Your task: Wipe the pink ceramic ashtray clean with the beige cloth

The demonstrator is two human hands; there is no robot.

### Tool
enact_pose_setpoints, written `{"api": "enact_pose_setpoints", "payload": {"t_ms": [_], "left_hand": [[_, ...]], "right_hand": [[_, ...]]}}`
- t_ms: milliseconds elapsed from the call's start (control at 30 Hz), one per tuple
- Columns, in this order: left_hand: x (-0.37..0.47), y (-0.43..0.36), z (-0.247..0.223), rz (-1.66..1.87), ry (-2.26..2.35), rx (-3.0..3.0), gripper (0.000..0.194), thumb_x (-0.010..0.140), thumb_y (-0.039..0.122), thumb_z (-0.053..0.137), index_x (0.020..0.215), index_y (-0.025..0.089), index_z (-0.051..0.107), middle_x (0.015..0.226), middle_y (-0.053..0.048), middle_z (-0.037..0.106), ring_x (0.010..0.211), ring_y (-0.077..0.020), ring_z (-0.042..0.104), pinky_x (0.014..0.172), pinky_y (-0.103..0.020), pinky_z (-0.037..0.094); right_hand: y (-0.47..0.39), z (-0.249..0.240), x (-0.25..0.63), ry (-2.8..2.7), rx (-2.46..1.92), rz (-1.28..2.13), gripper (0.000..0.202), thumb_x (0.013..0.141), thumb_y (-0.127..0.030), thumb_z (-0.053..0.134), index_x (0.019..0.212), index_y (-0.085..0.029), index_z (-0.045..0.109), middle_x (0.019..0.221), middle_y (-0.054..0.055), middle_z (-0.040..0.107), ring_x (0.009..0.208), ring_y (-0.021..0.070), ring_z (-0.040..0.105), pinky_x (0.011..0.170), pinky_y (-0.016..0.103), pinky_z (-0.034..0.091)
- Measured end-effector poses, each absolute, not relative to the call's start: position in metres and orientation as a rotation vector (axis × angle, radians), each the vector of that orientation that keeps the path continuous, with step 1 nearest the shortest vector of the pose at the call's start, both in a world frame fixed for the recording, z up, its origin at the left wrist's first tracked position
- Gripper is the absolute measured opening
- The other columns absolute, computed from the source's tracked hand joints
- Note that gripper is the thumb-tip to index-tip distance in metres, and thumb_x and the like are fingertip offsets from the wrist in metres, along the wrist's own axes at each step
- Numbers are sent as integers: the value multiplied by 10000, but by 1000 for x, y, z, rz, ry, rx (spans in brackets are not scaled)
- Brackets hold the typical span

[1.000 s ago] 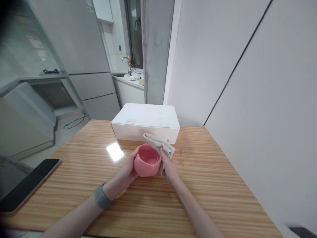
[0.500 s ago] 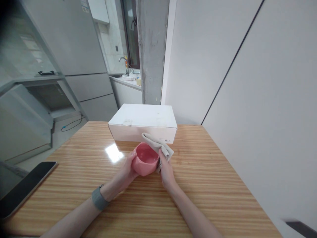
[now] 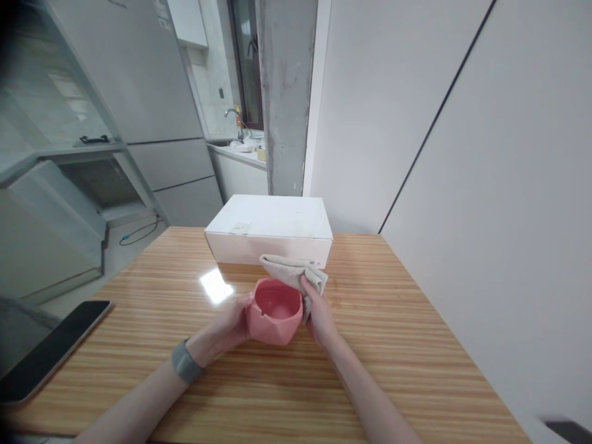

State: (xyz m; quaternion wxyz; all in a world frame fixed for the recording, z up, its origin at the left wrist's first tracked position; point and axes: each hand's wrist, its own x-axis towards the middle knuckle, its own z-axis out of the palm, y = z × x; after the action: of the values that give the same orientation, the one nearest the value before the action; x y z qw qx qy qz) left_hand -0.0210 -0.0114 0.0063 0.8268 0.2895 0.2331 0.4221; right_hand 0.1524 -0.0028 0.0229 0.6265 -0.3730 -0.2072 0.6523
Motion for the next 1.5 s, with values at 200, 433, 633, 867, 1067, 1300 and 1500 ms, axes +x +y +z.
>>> {"api": "enact_pose_setpoints", "payload": {"t_ms": [200, 433, 633, 867, 1067, 1300, 1500], "left_hand": [[-14, -13, 12, 1029, 561, 675, 474, 758, 282, 703, 1214, 238, 583, 1188, -81, 649, 952, -222, 633, 747, -301, 523], [-14, -10, 13, 1186, 706, 644, 537, 691, 216, 768, 1159, 235, 505, 1163, -63, 620, 901, -176, 627, 698, -266, 517], [-15, -12, 14, 1177, 782, 703, 640, 672, 208, 804, 1187, 244, 426, 1244, -104, 571, 972, -206, 628, 712, -302, 558], [-11, -15, 16, 1019, 759, 771, 566, 814, 412, 676, 1293, 312, 391, 1370, -109, 504, 993, -230, 640, 662, -324, 590], [-23, -3, 6, 1016, 778, 693, 422, 820, 454, 655, 1166, 266, 503, 1133, -53, 632, 815, -164, 649, 584, -280, 564], [-32, -11, 24, 804, 569, 843, 695, 678, 204, 798, 1312, 246, 516, 1252, -96, 616, 1023, -224, 624, 731, -255, 515], [-26, -11, 20, 925, 663, 813, 765, 627, 199, 820, 1322, 242, 501, 1216, -102, 637, 1006, -241, 632, 701, -272, 526]], "right_hand": [[-2, 32, 151, -445, -820, 1509, 255, 747, -336, 731, 973, -224, 703, 996, 17, 783, 1045, 238, 697, 837, 315, 597], [-3, 23, 144, -478, -781, 1480, 260, 733, -312, 757, 976, -238, 701, 1013, 0, 779, 1059, 183, 689, 908, 256, 553], [-3, 20, 143, -487, -783, 1425, 293, 704, -324, 782, 973, -245, 697, 1005, 4, 778, 1056, 196, 688, 874, 285, 576], [2, 19, 152, -487, -823, 1358, 273, 680, -314, 790, 928, -246, 697, 948, 0, 783, 1064, 185, 684, 869, 257, 573], [3, 14, 154, -476, -847, 1357, 291, 638, -329, 817, 896, -261, 703, 912, -17, 785, 988, 180, 710, 786, 237, 599], [0, 13, 152, -484, -872, 1429, 309, 645, -353, 810, 919, -242, 723, 976, 1, 784, 1035, 236, 697, 903, 322, 568], [3, 7, 151, -498, -875, 1404, 338, 674, -362, 793, 975, -229, 715, 1010, 7, 779, 1100, 239, 665, 979, 335, 518]]}}
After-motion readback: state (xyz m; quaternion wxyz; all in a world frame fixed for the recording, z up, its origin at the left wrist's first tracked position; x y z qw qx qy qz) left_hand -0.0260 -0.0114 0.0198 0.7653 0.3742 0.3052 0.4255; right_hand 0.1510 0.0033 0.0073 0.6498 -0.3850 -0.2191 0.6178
